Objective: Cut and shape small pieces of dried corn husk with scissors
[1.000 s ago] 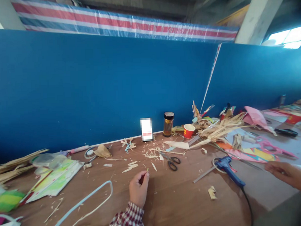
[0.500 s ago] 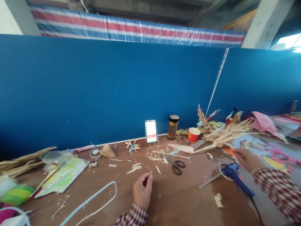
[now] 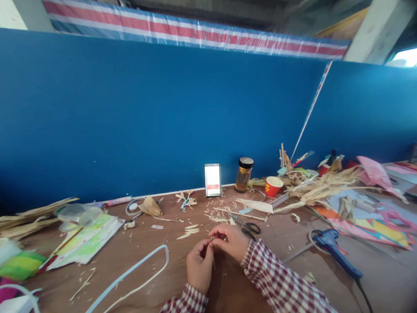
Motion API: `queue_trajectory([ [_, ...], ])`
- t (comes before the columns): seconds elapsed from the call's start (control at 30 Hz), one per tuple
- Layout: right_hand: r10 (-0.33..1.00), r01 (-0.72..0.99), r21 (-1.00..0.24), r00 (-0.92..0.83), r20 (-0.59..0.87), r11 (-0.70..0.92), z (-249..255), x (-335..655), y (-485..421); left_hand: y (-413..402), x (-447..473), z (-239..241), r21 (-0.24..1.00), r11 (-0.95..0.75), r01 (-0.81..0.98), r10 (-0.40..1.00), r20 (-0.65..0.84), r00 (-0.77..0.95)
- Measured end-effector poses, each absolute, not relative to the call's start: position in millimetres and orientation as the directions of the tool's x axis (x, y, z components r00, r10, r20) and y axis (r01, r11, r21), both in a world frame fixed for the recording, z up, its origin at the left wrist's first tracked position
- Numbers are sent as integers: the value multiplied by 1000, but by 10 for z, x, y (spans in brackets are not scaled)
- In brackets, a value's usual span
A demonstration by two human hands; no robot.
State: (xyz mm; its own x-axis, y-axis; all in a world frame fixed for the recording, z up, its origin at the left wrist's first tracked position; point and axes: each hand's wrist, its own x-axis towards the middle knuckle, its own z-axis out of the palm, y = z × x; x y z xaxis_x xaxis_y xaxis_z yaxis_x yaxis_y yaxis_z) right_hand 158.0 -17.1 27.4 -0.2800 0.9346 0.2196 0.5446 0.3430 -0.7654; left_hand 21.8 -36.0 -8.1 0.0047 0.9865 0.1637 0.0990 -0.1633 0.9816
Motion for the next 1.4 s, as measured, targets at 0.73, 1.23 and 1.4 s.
queue_trajectory([
  [0.73,936,503,-789,-193,295,352,30,1608,-132,-326,213,-93,950,-161,268,984,135,115],
  [1.23,962,173,-968,-237,136,180,-2,1584,-141,-262,176,-159,997,30,76,986,-42,160],
  [1.4,958,174,-964,-240,158,203,1,1567,-131,-270,180,-167,997,37,66,986,-47,158],
])
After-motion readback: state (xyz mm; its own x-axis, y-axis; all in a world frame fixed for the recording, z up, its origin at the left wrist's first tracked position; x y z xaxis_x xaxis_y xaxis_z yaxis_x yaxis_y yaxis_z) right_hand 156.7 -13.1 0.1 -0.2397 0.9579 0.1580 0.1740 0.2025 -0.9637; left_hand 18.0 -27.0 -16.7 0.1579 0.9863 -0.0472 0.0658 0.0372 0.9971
